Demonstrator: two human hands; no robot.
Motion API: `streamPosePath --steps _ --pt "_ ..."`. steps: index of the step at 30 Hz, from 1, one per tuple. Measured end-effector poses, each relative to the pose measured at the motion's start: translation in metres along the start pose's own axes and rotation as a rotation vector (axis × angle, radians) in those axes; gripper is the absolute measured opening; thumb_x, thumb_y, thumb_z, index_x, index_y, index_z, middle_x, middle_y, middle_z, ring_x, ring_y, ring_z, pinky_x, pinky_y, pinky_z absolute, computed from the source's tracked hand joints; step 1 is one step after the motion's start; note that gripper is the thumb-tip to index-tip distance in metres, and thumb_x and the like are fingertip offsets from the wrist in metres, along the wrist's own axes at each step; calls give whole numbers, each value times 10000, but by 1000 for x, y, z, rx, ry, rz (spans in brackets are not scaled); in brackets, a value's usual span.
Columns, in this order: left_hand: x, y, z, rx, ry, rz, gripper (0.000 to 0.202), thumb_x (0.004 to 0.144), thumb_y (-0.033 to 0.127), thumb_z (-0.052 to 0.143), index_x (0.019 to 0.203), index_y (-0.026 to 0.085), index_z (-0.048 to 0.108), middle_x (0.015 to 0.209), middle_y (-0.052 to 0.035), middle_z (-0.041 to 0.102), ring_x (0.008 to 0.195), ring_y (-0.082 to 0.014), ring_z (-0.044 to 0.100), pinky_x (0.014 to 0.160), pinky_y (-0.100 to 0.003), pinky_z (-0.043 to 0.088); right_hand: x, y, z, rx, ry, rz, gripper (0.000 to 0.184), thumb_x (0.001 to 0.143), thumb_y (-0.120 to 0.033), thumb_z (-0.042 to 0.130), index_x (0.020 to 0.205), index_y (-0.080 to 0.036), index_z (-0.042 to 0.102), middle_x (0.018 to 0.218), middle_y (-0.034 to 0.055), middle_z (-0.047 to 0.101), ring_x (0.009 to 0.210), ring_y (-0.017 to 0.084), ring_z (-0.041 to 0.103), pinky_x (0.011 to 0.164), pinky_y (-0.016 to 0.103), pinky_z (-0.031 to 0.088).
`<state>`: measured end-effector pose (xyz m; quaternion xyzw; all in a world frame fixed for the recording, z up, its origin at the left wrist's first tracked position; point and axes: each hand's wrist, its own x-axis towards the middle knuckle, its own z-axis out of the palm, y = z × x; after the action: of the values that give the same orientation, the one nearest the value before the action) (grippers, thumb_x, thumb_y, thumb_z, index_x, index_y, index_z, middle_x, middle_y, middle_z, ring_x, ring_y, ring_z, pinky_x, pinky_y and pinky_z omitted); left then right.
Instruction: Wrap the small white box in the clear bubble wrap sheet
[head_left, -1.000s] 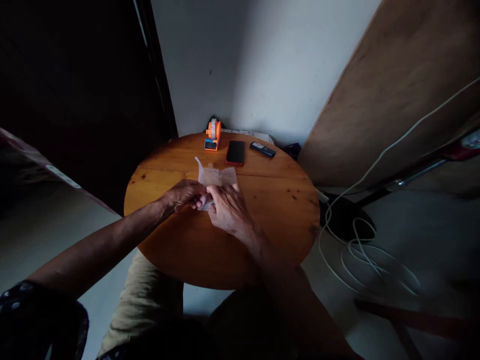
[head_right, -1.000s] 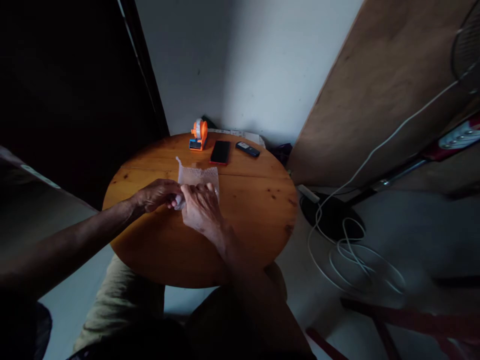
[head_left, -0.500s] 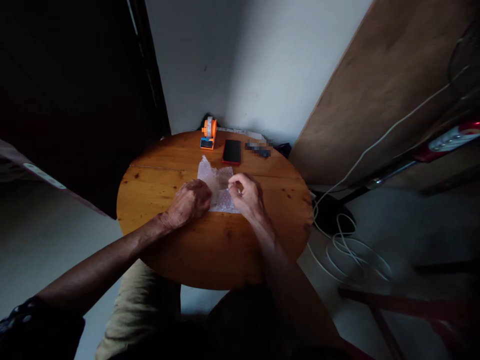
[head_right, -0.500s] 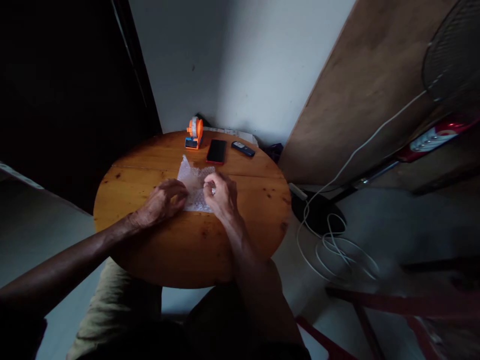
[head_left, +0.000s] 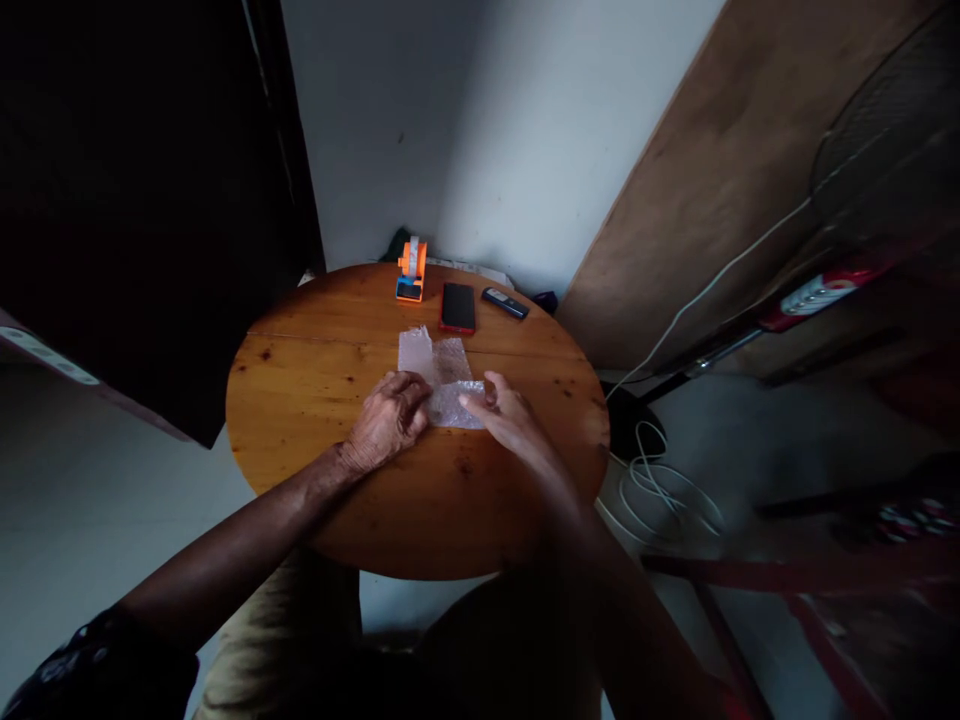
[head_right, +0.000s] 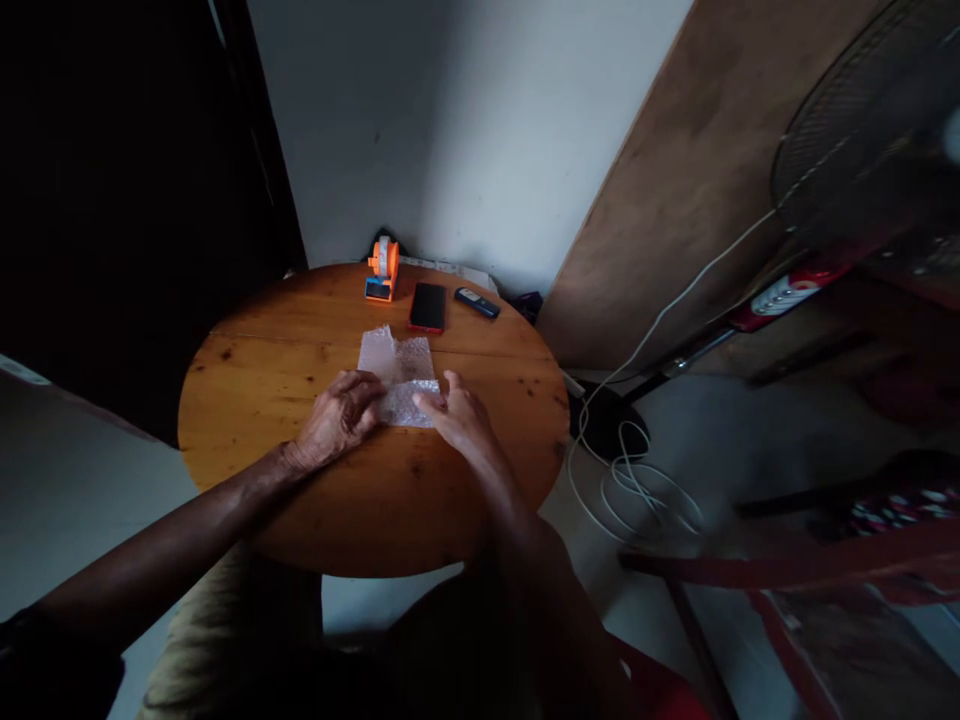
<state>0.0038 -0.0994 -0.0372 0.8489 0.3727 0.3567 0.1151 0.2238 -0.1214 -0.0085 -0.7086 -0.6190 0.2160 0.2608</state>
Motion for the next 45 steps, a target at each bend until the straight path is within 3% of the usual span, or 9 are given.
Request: streamPosePath --steps 3,9,14,17,22,30,35,41,45 --pt "0 0 1 4 13 15 299 890 227 485 1102 162 686 1145 -113 650 1064 -241 588 997 -391 472 12 -4 18 35 28 -6 652 787 -428 711 1350 -169 511 1038 114 727 907 238 693 789 347 528" --pt "2 2 -3 55 7 48 294 886 236 504 1086 159 706 1129 -116 670 1058 -262 554 975 -407 454 18 1 42 228 51 -23 636 765 -287 646 1369 -191 470 769 -23 710 667 163 646 669 289 526" --pt "4 4 -7 101 -31 42 298 894 242 501 1087 157 712 1133 -121 675 1059 -278 529 943 -423 430 16 -11 42 284 123 -12 606 734 -274 634 1322 -182 523 737 -19 687 633 160 615 611 270 499" --pt "4 5 -8 114 -41 31 300 889 244 515 1104 170 710 1145 -116 673 1051 -279 520 923 -422 424 15 -23 41 396 95 13 638 724 -306 634 1329 -140 519 669 -30 642 576 153 572 547 260 468" --pt "6 5 -8 95 -43 24 319 894 260 523 1138 168 707 1131 -110 681 1036 -282 518 918 -429 429 12 -41 40 586 39 56 577 698 -292 648 1251 -144 573 781 2 682 612 139 592 537 242 469" --pt "7 1 -4 2 -15 18 245 862 264 547 1023 167 703 1051 -114 679 984 -276 554 930 -441 458 2 -54 32 605 -4 86 472 739 -296 693 1177 -133 631 741 9 682 535 108 562 451 211 451" --pt "8 -2 3 -225 67 -162 389 761 227 654 1141 156 612 1016 -102 660 960 -252 595 841 -387 513 -9 -55 23 669 -97 28 392 837 -248 629 1214 -142 636 995 102 752 641 113 636 540 223 523" --pt "7 -1 -1 -592 65 -404 386 761 215 657 1131 163 562 927 -37 626 704 -125 566 636 -248 477 -13 -58 18 409 -230 -127 592 808 -70 533 1395 -148 526 1217 134 707 786 137 684 749 290 574" --pt "7 4 -2 -468 126 -367 258 775 263 697 1002 185 601 924 -35 609 797 -155 563 733 -292 491 -14 -59 19 199 -207 -275 670 779 -25 501 1439 -141 481 1267 147 681 940 185 697 912 358 543"
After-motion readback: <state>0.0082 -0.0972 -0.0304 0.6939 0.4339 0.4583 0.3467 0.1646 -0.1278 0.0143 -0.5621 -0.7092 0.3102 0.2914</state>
